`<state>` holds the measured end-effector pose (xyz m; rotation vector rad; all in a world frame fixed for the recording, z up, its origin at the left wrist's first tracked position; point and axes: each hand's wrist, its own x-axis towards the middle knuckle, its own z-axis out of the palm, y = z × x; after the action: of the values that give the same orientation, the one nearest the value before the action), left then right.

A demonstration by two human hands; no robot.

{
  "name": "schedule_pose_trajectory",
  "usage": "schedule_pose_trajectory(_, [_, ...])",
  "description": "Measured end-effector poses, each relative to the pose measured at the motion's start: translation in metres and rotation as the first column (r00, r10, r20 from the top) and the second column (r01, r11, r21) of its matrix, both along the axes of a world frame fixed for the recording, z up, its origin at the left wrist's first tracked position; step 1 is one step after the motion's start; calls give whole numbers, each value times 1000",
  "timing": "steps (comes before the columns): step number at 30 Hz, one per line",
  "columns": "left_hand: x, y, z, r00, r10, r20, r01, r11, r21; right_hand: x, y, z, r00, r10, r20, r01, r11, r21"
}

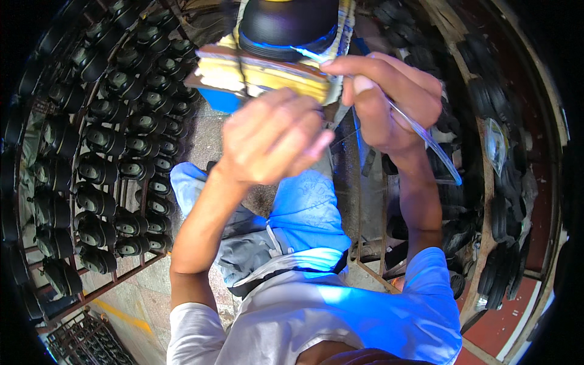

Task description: The person applies glue to the edges of the soles of multiple shoes using a brush pen attached to a tube and places the shoes back on a rack.

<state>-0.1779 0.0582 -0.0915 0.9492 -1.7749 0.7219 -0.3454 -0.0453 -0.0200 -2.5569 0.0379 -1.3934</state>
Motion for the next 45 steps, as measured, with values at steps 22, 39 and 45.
schedule_pose_trajectory(22, [228, -103, -12, 933, 246, -264, -168, 944, 285, -30, -66, -18, 916, -396, 57, 400, 897, -190])
schedule_pose_trajectory(39, [114, -25, -37, 797, 168, -580, 33, 947, 320, 63, -41, -46, 944, -284, 166, 316, 924, -217])
schedule_pose_trajectory(45, [145, -55, -32, 675, 350, -649, -24, 890, 456, 68, -66, -51, 909, -316, 274, 379, 898, -223])
